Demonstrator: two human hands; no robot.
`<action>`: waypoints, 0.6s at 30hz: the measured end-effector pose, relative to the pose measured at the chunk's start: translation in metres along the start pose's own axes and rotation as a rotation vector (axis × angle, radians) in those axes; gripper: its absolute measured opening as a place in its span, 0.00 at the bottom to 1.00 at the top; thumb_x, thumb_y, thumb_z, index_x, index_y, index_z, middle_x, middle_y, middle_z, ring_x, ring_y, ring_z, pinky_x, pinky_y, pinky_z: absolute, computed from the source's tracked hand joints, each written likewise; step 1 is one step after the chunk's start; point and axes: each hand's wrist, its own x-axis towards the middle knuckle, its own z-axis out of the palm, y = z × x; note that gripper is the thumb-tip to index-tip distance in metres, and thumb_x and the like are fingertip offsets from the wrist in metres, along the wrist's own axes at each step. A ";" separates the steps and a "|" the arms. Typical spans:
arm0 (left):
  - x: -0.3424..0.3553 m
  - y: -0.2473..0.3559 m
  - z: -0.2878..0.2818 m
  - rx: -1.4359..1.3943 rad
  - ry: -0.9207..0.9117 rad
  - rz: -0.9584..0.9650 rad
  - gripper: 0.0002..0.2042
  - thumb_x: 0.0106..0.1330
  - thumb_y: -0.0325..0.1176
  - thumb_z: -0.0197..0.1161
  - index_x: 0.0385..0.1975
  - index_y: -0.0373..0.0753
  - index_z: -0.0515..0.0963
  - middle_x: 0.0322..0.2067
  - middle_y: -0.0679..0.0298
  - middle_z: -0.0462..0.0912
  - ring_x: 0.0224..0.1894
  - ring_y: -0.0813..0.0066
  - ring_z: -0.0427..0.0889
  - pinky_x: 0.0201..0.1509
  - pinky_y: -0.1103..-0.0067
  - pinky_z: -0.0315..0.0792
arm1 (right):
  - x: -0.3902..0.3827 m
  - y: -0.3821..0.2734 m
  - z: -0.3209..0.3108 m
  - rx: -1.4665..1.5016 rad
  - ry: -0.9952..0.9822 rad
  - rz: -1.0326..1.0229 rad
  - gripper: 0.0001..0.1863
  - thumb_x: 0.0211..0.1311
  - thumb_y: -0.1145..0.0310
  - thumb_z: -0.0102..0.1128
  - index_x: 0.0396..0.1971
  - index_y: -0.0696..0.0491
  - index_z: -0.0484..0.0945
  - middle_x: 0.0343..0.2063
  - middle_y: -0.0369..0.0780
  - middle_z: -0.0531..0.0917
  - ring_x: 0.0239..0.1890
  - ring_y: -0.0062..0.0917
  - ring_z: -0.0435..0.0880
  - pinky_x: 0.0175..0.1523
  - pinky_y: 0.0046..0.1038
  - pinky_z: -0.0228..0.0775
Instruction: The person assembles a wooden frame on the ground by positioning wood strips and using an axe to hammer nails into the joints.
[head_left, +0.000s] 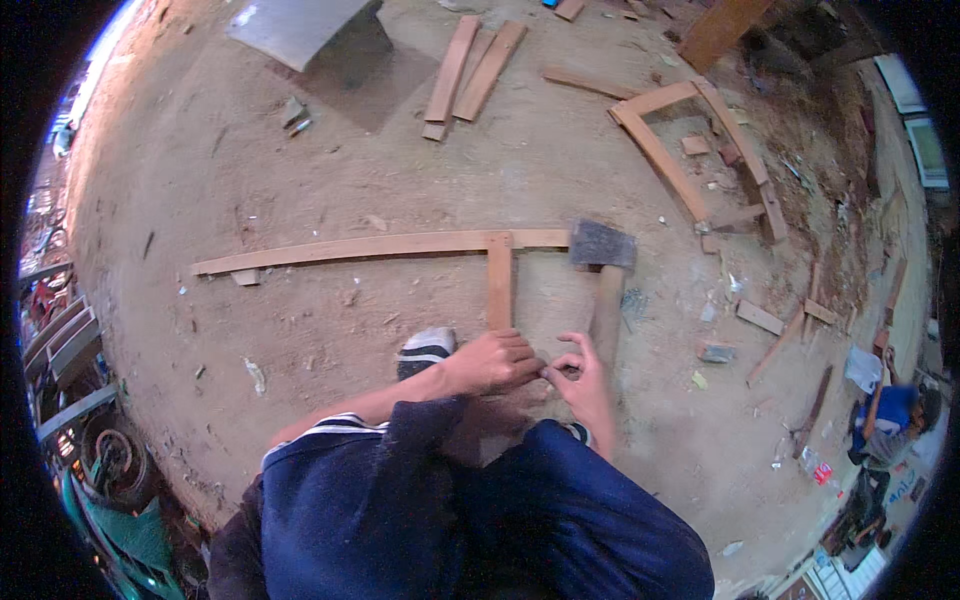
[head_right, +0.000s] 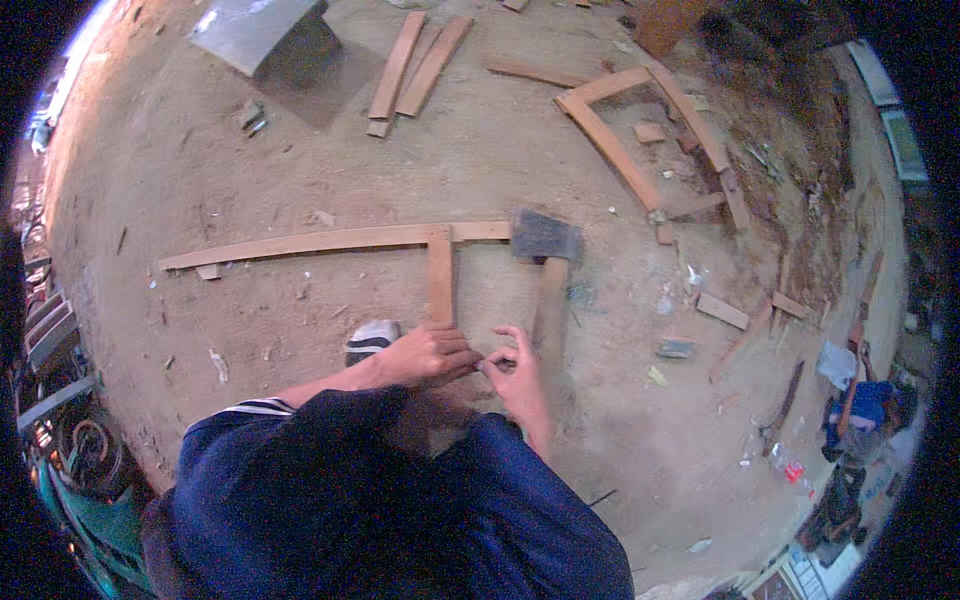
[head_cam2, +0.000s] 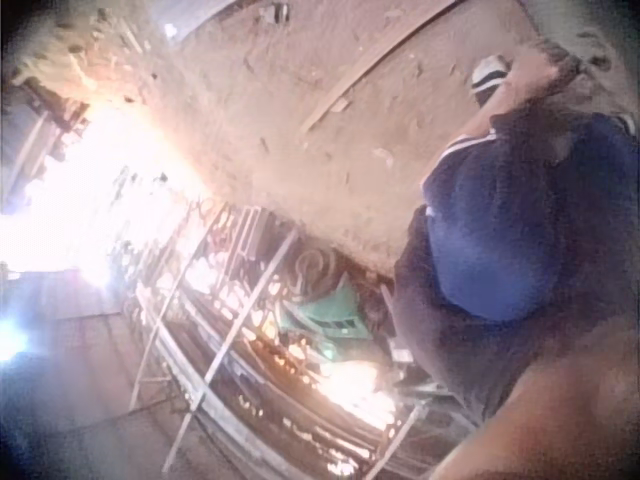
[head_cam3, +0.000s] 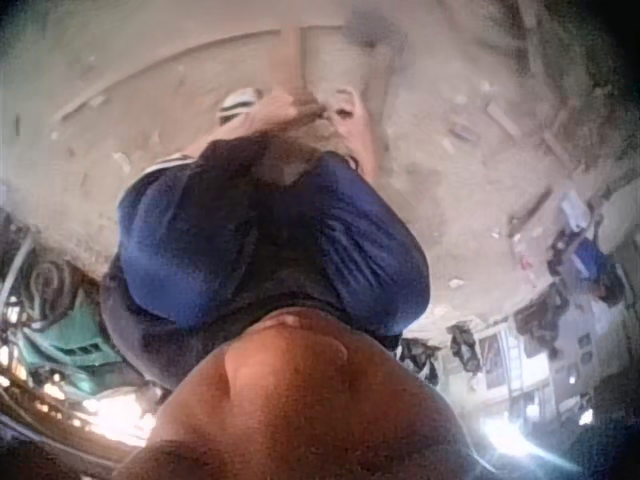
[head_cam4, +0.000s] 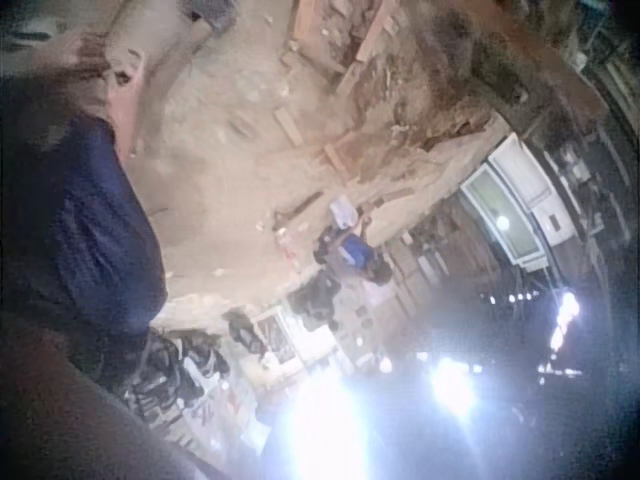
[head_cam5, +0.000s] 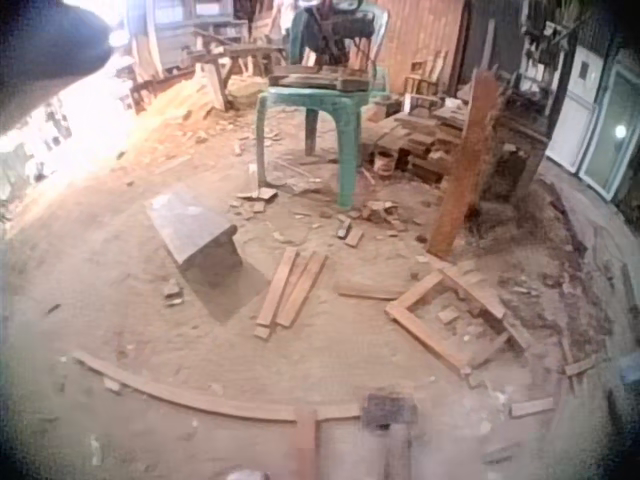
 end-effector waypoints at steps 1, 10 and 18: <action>0.001 0.002 0.004 0.078 -0.028 0.039 0.16 0.57 0.34 0.61 0.44 0.37 0.81 0.34 0.61 0.82 0.40 0.60 0.83 0.45 0.71 0.77 | -0.001 -0.003 0.002 -0.038 -0.037 0.022 0.27 0.56 0.77 0.70 0.56 0.54 0.70 0.25 0.36 0.84 0.30 0.15 0.79 0.37 0.23 0.72; 0.003 -0.038 0.001 -0.133 0.282 -0.117 0.13 0.57 0.26 0.65 0.42 0.38 0.84 0.38 0.58 0.86 0.41 0.61 0.85 0.49 0.69 0.77 | 0.006 0.042 -0.009 -0.043 0.266 -0.056 0.16 0.62 0.73 0.67 0.50 0.55 0.77 0.29 0.37 0.84 0.31 0.16 0.79 0.37 0.23 0.71; 0.007 -0.056 -0.053 -0.455 0.727 -0.709 0.06 0.62 0.23 0.68 0.37 0.32 0.87 0.36 0.61 0.89 0.44 0.73 0.85 0.50 0.78 0.77 | -0.009 0.080 -0.021 -0.183 0.802 -0.153 0.12 0.66 0.72 0.62 0.47 0.59 0.78 0.33 0.42 0.84 0.40 0.26 0.82 0.48 0.30 0.71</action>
